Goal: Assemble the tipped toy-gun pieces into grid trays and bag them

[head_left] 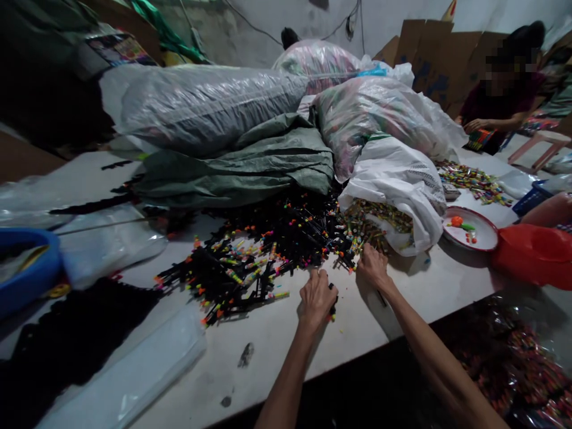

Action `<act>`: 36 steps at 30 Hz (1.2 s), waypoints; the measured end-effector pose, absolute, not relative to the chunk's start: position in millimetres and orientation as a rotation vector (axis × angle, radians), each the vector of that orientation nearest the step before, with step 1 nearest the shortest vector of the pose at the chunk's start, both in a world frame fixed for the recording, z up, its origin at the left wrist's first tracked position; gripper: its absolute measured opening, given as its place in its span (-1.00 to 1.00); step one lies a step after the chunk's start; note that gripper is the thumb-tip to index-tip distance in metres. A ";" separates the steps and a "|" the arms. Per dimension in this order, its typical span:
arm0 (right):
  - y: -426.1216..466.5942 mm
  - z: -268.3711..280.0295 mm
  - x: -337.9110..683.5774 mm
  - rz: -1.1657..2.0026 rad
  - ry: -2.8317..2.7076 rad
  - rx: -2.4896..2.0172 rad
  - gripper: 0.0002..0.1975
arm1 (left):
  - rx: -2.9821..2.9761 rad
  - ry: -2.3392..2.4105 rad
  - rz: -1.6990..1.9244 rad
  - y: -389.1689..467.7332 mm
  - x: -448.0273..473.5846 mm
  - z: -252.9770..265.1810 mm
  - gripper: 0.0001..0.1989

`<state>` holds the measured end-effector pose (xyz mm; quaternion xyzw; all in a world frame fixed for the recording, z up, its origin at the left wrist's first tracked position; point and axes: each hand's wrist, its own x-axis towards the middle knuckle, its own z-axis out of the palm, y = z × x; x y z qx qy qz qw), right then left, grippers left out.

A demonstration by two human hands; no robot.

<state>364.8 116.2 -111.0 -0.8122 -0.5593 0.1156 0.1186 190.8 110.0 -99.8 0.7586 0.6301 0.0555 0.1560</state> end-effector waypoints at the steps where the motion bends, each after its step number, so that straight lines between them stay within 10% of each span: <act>1: 112.2 -112.7 366.8 0.361 -1.628 -2.349 -0.70 | 2.155 1.773 0.210 109.4 185.6 -100.1 -0.66; 13: 65.2 -96.0 327.7 1.422 -0.981 -1.260 -0.70 | 1.112 1.103 0.721 81.2 159.7 -105.3 -0.67; 36: 50.1 -87.7 332.2 1.375 -1.254 -1.108 -0.74 | 2.488 1.207 0.327 64.4 147.9 -75.4 -0.74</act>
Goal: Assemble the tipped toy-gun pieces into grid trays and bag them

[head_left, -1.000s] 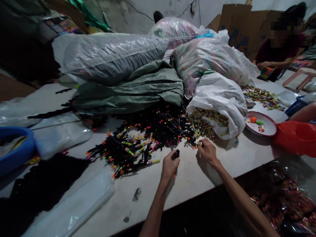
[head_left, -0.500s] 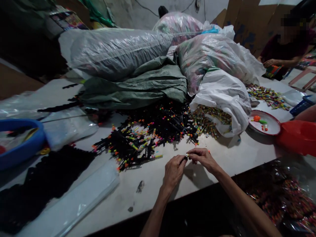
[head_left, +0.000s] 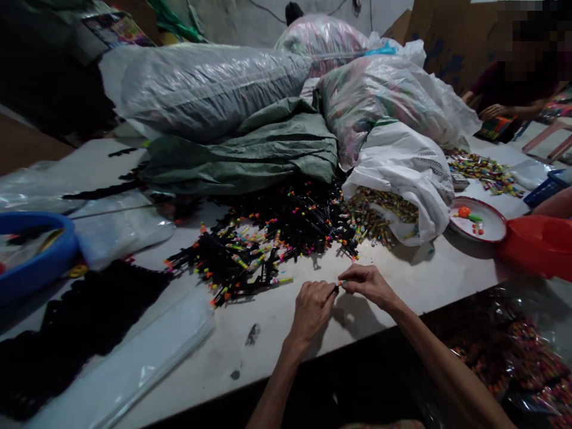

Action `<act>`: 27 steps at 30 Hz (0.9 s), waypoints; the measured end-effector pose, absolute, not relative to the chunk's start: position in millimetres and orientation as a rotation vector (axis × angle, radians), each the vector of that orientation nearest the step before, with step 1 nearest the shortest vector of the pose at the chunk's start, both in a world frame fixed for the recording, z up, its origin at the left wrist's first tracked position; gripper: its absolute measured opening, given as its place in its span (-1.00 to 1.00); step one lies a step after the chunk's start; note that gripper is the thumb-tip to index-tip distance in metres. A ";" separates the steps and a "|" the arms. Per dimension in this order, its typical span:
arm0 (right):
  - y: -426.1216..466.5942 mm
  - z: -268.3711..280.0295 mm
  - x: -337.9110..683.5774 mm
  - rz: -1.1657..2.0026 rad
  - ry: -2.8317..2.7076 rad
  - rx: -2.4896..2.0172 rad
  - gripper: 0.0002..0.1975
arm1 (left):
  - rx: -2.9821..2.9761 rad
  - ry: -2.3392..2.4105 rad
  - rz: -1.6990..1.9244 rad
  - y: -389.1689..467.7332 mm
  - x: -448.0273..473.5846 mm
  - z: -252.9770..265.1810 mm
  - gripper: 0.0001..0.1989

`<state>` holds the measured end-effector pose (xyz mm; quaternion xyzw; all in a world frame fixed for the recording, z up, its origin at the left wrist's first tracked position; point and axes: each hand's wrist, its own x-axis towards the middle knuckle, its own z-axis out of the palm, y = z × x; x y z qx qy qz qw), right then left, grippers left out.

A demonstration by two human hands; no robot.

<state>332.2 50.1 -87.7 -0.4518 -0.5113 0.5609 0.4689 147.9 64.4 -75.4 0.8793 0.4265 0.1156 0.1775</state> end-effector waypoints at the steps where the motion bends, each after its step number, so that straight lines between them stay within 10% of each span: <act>1: 50.1 -87.9 332.4 1.356 -1.265 -1.114 -0.74 | 2.466 1.200 0.328 64.4 148.1 -75.4 -0.73; 27: 40.1 -94.6 328.0 1.278 -1.876 -1.064 -0.84 | 1.900 0.962 0.352 67.0 116.0 -75.0 -0.73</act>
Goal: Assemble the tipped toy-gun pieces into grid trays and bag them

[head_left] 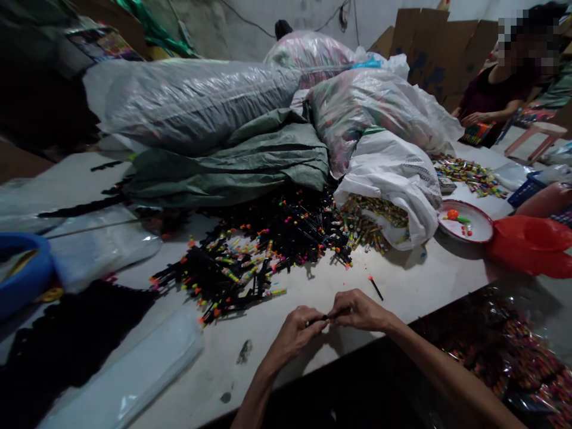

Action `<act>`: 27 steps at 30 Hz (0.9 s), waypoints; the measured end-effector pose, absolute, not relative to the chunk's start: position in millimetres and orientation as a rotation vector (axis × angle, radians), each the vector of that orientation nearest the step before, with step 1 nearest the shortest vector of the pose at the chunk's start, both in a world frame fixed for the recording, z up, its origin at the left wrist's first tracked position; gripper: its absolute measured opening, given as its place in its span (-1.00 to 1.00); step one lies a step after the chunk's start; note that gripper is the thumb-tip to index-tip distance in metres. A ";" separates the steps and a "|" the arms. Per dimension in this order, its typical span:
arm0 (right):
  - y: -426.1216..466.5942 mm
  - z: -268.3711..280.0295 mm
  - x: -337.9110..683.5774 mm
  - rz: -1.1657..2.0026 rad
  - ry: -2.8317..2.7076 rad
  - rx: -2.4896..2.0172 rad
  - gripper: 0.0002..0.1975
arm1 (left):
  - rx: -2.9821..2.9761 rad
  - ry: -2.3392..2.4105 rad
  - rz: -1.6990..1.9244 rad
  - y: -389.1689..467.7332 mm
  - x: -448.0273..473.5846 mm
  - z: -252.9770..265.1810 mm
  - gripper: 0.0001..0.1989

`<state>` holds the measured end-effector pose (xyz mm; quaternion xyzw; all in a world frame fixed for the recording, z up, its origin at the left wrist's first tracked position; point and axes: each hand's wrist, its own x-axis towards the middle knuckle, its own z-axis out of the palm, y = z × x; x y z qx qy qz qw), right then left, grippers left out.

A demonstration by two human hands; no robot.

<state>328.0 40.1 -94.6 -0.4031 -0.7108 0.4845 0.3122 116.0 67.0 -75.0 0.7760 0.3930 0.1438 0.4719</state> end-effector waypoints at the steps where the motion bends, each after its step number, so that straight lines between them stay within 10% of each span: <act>1: 43.5 -96.4 330.1 1.227 -1.830 -1.124 -0.79 | 1.925 1.006 0.369 72.0 110.7 -74.5 -0.74; 9: 103.3 -100.5 352.2 0.454 -1.741 -2.182 -0.71 | 2.285 1.647 0.718 110.2 93.1 -80.2 -0.66; 20: 50.0 -118.7 326.4 1.100 -1.634 -1.552 -0.83 | 0.759 1.100 0.910 101.3 191.6 -110.5 -0.50; 27: 131.0 -96.2 370.0 0.403 -1.580 -2.062 -0.75 | 0.915 1.159 0.811 96.8 167.3 -97.6 -0.57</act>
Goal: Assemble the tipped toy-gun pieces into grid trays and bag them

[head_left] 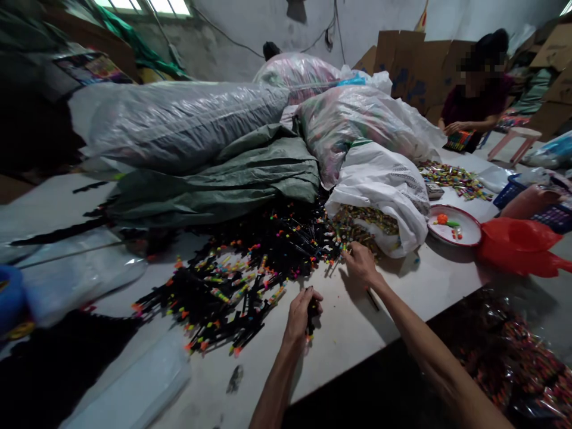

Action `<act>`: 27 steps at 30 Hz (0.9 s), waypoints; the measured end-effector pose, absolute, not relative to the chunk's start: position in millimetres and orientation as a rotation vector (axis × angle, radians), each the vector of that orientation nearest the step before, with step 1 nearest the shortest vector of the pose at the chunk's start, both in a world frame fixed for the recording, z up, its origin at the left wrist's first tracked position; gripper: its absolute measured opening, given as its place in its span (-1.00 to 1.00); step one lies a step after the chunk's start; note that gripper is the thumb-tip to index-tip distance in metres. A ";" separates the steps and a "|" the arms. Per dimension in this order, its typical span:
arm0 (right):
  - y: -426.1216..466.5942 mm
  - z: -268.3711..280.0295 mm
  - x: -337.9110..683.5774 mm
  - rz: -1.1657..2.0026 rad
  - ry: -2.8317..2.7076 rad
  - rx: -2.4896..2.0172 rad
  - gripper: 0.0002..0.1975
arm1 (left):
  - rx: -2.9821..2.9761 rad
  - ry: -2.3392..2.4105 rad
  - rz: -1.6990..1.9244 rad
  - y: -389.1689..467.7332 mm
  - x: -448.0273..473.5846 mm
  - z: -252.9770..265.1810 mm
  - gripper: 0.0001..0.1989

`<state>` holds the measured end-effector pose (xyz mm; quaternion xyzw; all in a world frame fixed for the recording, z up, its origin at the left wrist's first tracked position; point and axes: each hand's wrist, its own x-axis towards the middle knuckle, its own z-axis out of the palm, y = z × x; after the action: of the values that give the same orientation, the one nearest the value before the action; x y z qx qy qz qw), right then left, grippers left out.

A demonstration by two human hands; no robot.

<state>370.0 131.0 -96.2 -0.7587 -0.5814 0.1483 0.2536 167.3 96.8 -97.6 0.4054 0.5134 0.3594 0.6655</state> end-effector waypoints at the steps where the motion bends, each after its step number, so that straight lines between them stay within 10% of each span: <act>1: 139.7 -94.4 370.7 0.369 -1.596 -2.136 -0.75 | 0.936 1.145 0.796 95.1 166.1 -96.5 -0.57; 14: 95.7 -114.9 346.8 0.863 -1.461 -1.787 -0.76 | 1.442 1.178 0.717 81.0 147.2 -88.8 -0.64; 23: 87.9 -107.0 318.7 0.553 -1.953 -2.128 -0.82 | 2.206 1.499 0.320 71.8 150.9 -84.7 -0.70; 27: 91.0 -104.2 315.5 1.008 -1.574 -1.906 -0.95 | 2.203 1.448 0.323 71.1 147.9 -85.1 -0.72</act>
<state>315.5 91.0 -104.2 -0.6942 -0.5732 0.3672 0.2337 147.9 71.1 -85.1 0.8051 0.5291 0.1180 0.2407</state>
